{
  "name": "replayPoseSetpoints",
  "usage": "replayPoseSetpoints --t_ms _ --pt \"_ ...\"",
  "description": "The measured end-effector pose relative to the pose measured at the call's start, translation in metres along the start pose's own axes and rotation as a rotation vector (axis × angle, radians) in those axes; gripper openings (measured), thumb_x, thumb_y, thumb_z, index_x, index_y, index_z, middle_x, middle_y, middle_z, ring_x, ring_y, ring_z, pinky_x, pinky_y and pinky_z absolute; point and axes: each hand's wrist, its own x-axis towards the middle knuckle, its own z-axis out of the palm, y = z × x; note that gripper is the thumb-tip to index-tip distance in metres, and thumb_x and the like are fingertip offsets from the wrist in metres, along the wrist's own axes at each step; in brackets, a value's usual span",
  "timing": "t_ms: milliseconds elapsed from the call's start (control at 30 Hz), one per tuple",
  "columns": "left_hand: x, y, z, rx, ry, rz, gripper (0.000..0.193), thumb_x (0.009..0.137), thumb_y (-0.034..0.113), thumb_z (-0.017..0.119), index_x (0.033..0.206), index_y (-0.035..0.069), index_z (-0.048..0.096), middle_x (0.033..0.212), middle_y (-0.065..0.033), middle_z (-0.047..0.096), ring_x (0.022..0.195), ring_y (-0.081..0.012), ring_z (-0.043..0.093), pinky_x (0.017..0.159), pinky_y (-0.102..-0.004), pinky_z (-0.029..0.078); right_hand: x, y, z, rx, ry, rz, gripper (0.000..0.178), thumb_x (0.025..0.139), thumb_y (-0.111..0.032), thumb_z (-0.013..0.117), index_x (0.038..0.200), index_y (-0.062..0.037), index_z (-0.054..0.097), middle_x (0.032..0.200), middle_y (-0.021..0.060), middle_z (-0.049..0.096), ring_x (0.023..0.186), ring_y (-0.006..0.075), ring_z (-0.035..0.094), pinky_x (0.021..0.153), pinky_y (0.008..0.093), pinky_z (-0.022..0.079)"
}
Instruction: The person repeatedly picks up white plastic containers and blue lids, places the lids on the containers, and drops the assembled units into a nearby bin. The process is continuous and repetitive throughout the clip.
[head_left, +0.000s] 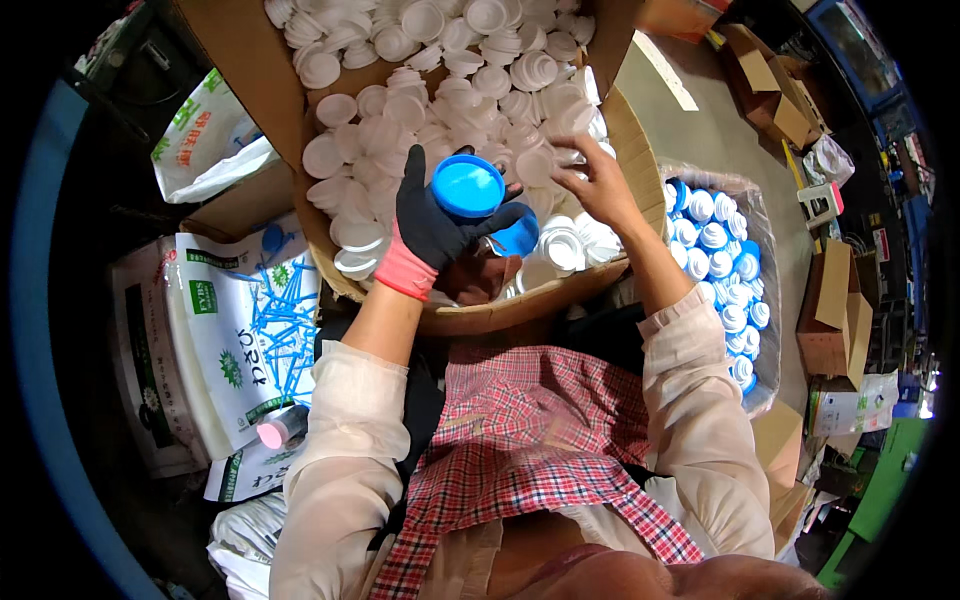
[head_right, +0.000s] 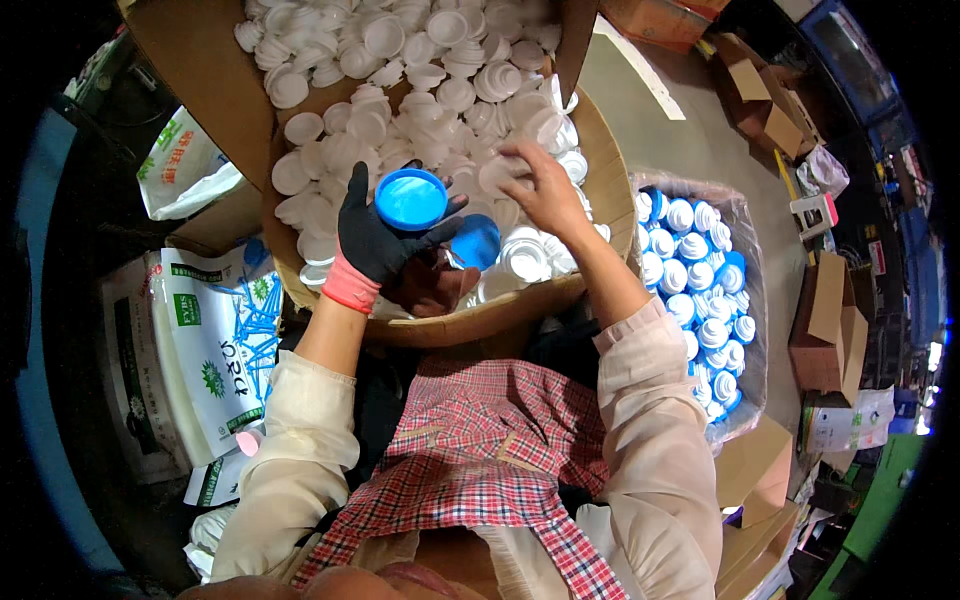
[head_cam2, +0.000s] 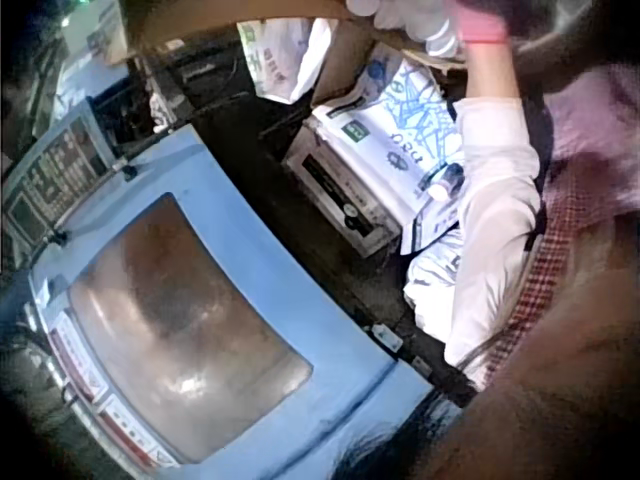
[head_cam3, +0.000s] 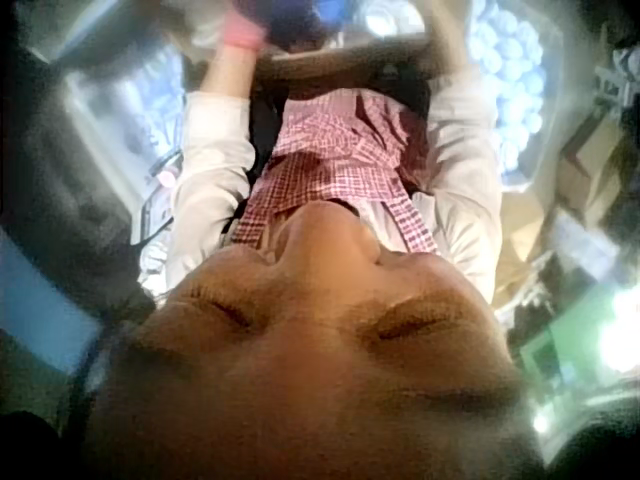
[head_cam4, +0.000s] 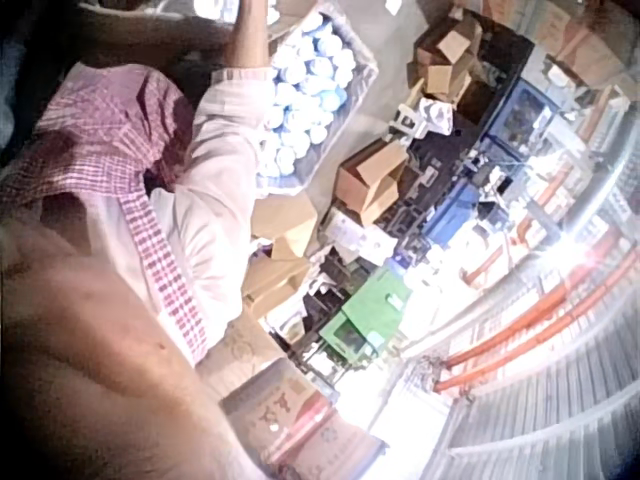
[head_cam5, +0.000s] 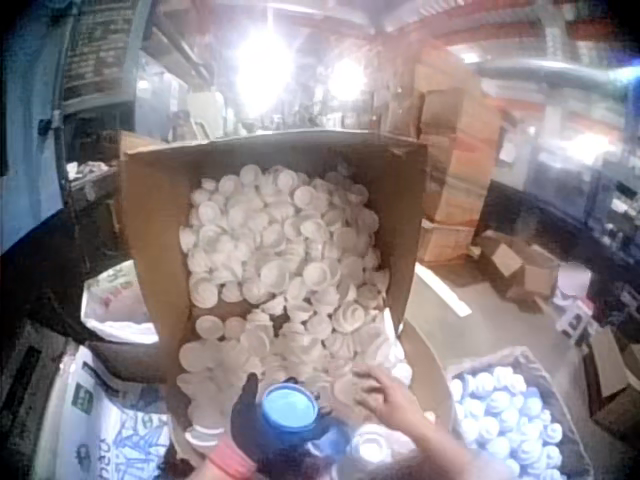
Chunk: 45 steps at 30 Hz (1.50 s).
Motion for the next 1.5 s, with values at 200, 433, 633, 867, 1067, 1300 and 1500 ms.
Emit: replayPoseSetpoints --t_ms 200,433,633,867,1067,1300,1500 --pt "0.000 0.002 0.003 0.067 -0.107 -0.009 0.071 0.094 0.059 0.038 0.142 0.008 0.034 0.144 -0.0282 0.035 0.132 -0.0522 0.033 0.107 -0.0679 0.025 -0.036 0.129 0.012 -0.964 -0.542 0.450 0.039 0.070 -0.029 0.082 0.090 0.0017 0.068 0.097 0.0242 0.067 0.092 0.0394 0.066 0.078 0.0457 0.053" --pt "0.009 -0.001 0.001 0.098 -0.235 -0.118 0.072 0.095 0.057 0.037 0.145 0.006 0.031 0.143 -0.0312 0.035 0.130 -0.0518 0.037 0.099 -0.0645 0.039 -0.042 0.134 0.009 -0.812 -0.324 0.446 0.027 0.067 -0.018 0.078 0.084 0.0014 0.070 0.086 0.0237 0.068 0.083 0.0376 0.068 0.075 0.0430 0.054" --pt "0.013 -0.017 0.006 0.107 -0.163 -0.177 0.074 0.095 0.057 0.039 0.147 0.005 0.028 0.144 -0.0321 0.033 0.130 -0.0534 0.036 0.095 -0.0635 0.043 -0.025 0.038 -0.019 -0.234 0.101 0.281 0.020 0.070 -0.018 0.074 0.075 -0.0011 0.064 0.106 0.0206 0.066 0.094 0.0299 0.065 0.085 0.0370 0.050" --pt "0.011 -0.029 0.012 0.205 -0.126 -0.115 0.073 0.096 0.056 0.038 0.144 0.001 0.031 0.137 -0.0275 0.044 0.125 -0.0485 0.045 0.092 -0.0590 0.045 -0.034 -0.010 -0.020 0.761 -0.220 0.026 0.023 0.075 -0.006 0.078 0.088 -0.0054 0.058 0.141 0.0128 0.046 0.126 0.0237 0.049 0.102 0.0395 0.041" --pt "0.007 -0.029 -0.005 1.198 -0.070 0.316 0.057 0.092 0.034 0.061 0.133 0.000 0.045 0.124 -0.0150 0.060 0.111 -0.0260 0.059 0.094 -0.0449 0.048 -0.036 -0.020 -0.025 0.525 -0.281 -0.025 0.056 0.075 -0.008 0.078 0.125 -0.0082 0.052 0.136 0.0093 0.048 0.125 0.0217 0.048 0.101 0.0370 0.044" --pt "0.004 -0.031 -0.005 1.856 -0.137 0.552 0.073 0.069 0.028 0.076 0.133 0.008 0.048 0.133 -0.0109 0.054 0.121 -0.0220 0.052 0.111 -0.0382 0.031 -0.046 -0.060 -0.005 -0.118 -0.003 -0.482 0.067 0.066 -0.009 0.080 0.127 -0.0054 0.052 0.119 0.0163 0.051 0.109 0.0333 0.053 0.093 0.0389 0.044" --pt "-0.002 -0.041 0.005 1.730 -0.037 0.612 0.084 0.061 0.013 0.079 0.136 0.005 0.041 0.128 -0.0138 0.056 0.118 -0.0275 0.056 0.100 -0.0369 0.042 -0.049 -0.066 0.016 -0.271 -0.034 -0.517 0.063 0.066 -0.004 0.078 0.124 -0.0057 0.054 0.117 0.0163 0.051 0.105 0.0348 0.053 0.088 0.0405 0.047"
